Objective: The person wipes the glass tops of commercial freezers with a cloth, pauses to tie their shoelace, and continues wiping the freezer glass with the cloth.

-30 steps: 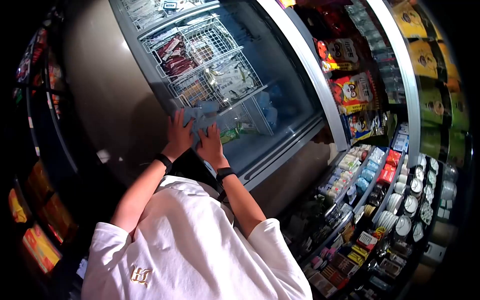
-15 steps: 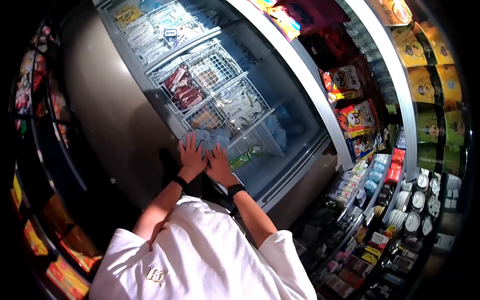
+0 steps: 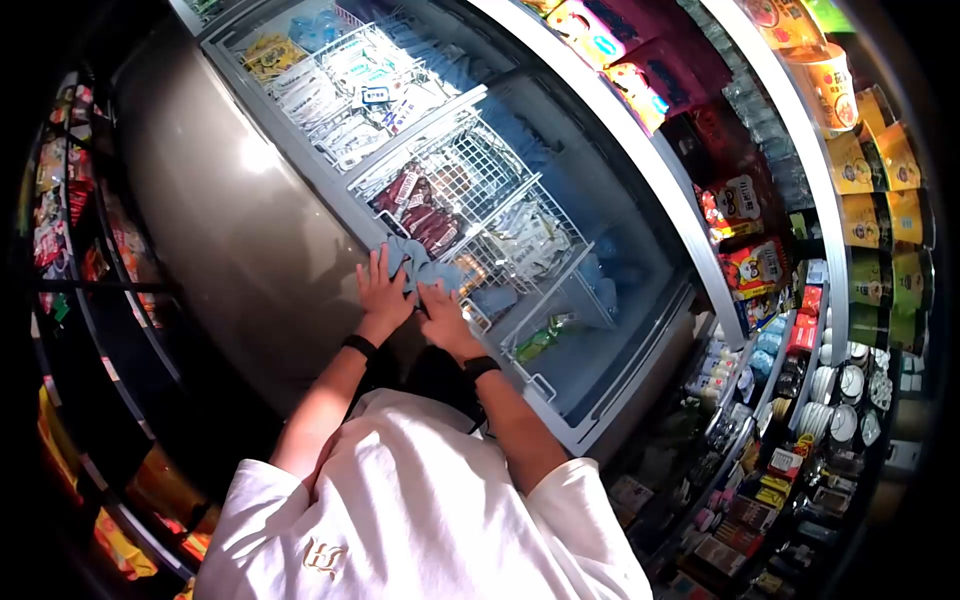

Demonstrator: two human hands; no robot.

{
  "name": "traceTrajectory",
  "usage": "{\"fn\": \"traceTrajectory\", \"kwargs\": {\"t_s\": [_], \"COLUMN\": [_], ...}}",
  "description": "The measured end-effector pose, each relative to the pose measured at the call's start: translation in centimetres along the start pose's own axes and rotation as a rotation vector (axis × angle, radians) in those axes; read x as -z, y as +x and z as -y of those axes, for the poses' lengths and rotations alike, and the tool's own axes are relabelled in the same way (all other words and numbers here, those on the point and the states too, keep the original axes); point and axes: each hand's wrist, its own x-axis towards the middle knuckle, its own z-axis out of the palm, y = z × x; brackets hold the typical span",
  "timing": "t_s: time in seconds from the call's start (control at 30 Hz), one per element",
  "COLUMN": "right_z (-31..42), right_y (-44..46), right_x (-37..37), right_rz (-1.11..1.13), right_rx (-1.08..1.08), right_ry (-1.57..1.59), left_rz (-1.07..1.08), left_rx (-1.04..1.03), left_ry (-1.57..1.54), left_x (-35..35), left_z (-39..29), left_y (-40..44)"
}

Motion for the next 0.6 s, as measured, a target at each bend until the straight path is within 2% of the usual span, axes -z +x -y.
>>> {"fn": "traceTrajectory", "kwargs": {"t_s": [0.07,0.1,0.13,0.2,0.23,0.4,0.53,0.6], "right_z": [-1.2,-0.9,-0.4,0.2,0.6,2.4,4.9,6.9], "right_y": [0.6,0.7,1.1,2.0,3.0,7.7,13.3,16.1], "right_x": [-1.1,-0.9,-0.8,-0.6,-0.8,-1.2,-1.3,-1.4], "right_rz": [-0.061,-0.068,-0.08,-0.078,-0.091,-0.111,-0.122,-0.176], "right_rx": [0.019,0.006,-0.004,-0.007,0.004,0.061,0.085,0.097], "right_ry": [-0.001,0.01,0.018,0.058,0.061,-0.018,0.037,0.053], "left_rz": [-0.019,0.1,0.106,0.014,0.053,-0.081,-0.055,-0.069], "left_rx": [0.006,0.049,0.033,0.046,0.06,-0.001,0.08,0.046], "left_ry": [-0.019,0.012,0.019,-0.026,-0.026,-0.097,-0.057,-0.046], "left_x": [0.2,0.9,0.7,0.9,1.2,3.7,5.6,7.1], "left_z": [0.1,-0.1,0.2,0.7,1.3,5.4,8.8,10.7], "left_y": [0.2,0.5,0.7,1.5,2.2,5.0,9.1,11.5]}}
